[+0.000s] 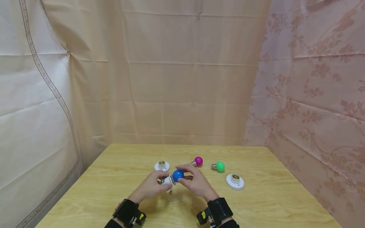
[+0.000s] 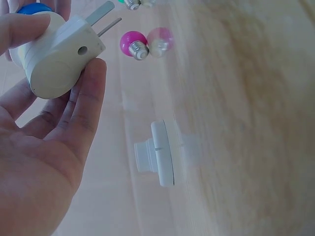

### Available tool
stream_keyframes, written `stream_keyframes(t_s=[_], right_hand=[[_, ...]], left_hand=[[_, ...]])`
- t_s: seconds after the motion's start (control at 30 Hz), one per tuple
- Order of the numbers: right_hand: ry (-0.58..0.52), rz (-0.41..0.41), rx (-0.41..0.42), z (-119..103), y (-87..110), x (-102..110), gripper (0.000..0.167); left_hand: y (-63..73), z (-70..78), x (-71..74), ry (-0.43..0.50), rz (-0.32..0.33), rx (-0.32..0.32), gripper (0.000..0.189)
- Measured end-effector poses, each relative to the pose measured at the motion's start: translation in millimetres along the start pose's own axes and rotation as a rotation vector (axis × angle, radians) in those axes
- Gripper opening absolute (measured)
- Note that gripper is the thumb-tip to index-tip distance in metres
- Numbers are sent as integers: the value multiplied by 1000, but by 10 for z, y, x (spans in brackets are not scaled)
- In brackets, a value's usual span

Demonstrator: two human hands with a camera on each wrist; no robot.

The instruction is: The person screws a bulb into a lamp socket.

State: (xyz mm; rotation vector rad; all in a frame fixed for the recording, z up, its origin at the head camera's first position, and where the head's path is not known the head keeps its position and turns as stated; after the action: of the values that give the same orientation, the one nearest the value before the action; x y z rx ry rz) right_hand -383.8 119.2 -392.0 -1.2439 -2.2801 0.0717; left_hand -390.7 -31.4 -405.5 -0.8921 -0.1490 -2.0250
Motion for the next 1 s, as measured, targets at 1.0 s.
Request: stream_keyframes(t_s=[1.0], right_hand=[[-18, -47, 10, 4, 1, -16, 40]], left_hand=[[-16, -42, -10, 3, 9, -9, 24]])
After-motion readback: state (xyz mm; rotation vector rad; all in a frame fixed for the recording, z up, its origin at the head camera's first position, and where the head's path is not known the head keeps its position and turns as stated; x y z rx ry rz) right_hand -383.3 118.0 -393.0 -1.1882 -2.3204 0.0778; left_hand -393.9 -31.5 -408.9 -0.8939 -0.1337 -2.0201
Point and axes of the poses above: each hand's wrist, its own y-axis away from the middle knuckle, its own x-axis out of the back of the hand, z = x × y, the point moved 9 cm from there along -y, towards the middle knuckle, and after that the axes turned 8 degrees about -z, right-handed, at the moved point
